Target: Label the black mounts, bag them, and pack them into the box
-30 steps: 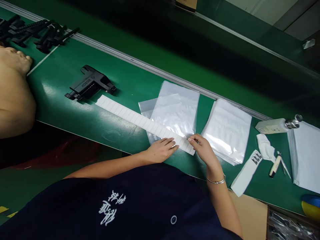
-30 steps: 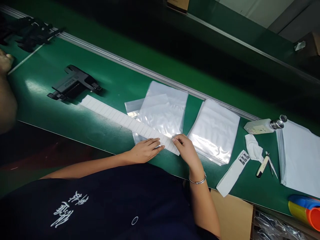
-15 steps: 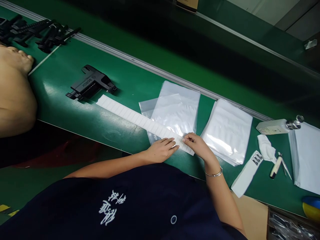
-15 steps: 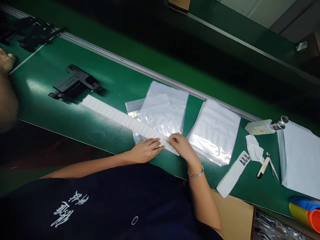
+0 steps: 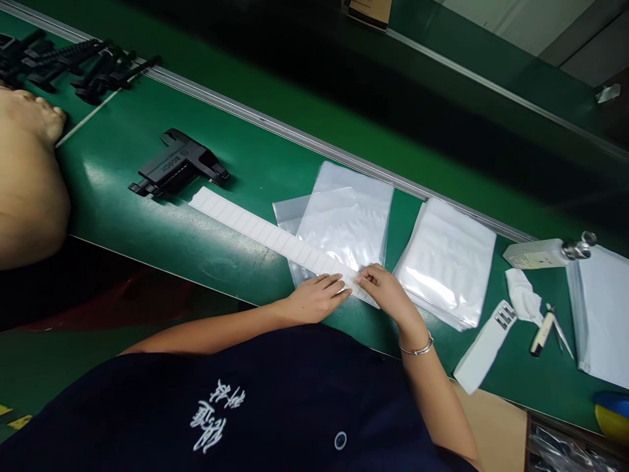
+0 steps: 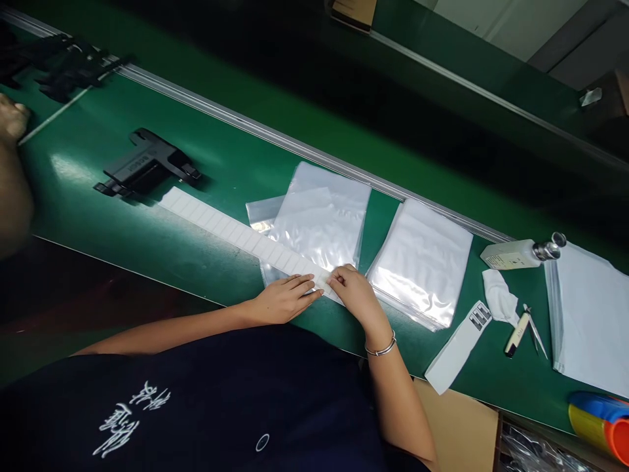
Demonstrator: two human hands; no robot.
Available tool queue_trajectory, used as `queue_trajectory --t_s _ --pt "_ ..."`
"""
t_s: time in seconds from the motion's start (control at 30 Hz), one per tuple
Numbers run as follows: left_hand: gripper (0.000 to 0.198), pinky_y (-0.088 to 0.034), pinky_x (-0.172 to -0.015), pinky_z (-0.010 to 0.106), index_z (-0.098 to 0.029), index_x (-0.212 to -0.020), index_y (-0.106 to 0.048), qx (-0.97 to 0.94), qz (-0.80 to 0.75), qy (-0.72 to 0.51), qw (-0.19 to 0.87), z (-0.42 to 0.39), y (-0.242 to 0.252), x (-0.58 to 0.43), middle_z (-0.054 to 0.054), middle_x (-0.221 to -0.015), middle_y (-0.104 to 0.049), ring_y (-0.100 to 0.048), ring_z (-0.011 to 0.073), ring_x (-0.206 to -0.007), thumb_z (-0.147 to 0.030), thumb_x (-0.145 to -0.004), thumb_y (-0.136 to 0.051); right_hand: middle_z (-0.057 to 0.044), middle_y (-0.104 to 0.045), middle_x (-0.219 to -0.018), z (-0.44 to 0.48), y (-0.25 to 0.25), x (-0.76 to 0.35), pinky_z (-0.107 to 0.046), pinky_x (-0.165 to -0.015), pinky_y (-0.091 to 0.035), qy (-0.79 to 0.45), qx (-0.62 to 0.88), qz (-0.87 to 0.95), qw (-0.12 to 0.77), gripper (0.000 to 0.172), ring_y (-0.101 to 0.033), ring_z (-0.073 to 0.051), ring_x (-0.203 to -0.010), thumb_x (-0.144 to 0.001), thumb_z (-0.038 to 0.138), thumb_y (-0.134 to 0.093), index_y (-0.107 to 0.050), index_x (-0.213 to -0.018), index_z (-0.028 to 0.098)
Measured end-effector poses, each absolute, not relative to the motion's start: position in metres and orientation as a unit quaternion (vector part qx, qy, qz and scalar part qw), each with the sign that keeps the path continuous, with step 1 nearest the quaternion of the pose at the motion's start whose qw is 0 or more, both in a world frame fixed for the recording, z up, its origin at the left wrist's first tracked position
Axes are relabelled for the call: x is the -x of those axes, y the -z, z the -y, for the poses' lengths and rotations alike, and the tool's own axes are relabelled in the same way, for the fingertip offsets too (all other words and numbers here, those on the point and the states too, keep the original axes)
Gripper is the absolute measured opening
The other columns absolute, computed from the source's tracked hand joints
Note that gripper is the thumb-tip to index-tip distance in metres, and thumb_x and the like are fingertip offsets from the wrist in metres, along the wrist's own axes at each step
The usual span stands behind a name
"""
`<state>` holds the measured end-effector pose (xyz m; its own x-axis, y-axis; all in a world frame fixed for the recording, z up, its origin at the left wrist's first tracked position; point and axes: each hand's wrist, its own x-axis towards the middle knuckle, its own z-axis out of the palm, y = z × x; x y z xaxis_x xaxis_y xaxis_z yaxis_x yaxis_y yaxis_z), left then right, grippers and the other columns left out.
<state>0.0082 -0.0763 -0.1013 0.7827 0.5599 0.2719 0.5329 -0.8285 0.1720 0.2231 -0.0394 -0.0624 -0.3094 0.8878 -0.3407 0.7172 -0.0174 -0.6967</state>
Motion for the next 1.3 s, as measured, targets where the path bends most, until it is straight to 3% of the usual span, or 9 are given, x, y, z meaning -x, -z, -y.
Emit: queue_trajectory --t_s 0.57,0.97,1.13,1.3 --pt "0.031 -0.049 -0.098 0.040 -0.014 -0.124 -0.059 -0.942 -0.296 -0.146 0.056 0.077 0.101 -0.009 0.012 -0.116 -0.066 -0.057 0.0275 -0.121 -0.018 -0.097 -0.045 -0.003 -0.057 -0.089 0.050 0.061 -0.203 -0.027 -0.060 -0.033 -0.252 0.630 0.735 0.006 0.012 -0.055 -0.016 -0.076 -0.092 0.026 -0.054 -0.059 -0.082 0.020" --pt "0.031 -0.051 -0.093 0.040 -0.014 -0.122 -0.056 -0.936 -0.310 -0.163 0.039 0.077 0.099 -0.010 0.014 -0.116 -0.065 -0.061 0.0272 -0.113 -0.012 -0.093 -0.045 -0.004 -0.057 -0.090 0.048 0.059 -0.199 -0.027 -0.064 -0.035 -0.238 0.635 0.734 -0.019 0.011 -0.056 -0.017 -0.077 -0.092 0.023 -0.054 -0.058 -0.081 0.020" --pt "0.031 -0.051 -0.094 0.038 -0.007 -0.124 -0.055 -0.933 -0.305 -0.185 0.049 0.076 0.102 -0.012 0.015 -0.114 -0.066 -0.060 0.0262 -0.115 -0.016 -0.096 -0.045 -0.005 -0.057 -0.090 0.048 0.058 -0.199 -0.027 -0.064 -0.035 -0.243 0.637 0.732 -0.024 0.012 -0.056 -0.017 -0.076 -0.092 0.024 -0.054 -0.058 -0.082 0.019" --pt "0.030 -0.053 -0.092 0.038 -0.009 -0.122 -0.058 -0.930 -0.309 -0.190 0.055 0.075 0.102 -0.012 0.014 -0.114 -0.067 -0.061 0.0251 -0.114 -0.018 -0.096 -0.046 -0.005 -0.058 -0.088 0.046 0.059 -0.199 -0.027 -0.065 -0.036 -0.240 0.636 0.733 -0.020 0.012 -0.056 -0.017 -0.076 -0.091 0.023 -0.054 -0.058 -0.080 0.020"
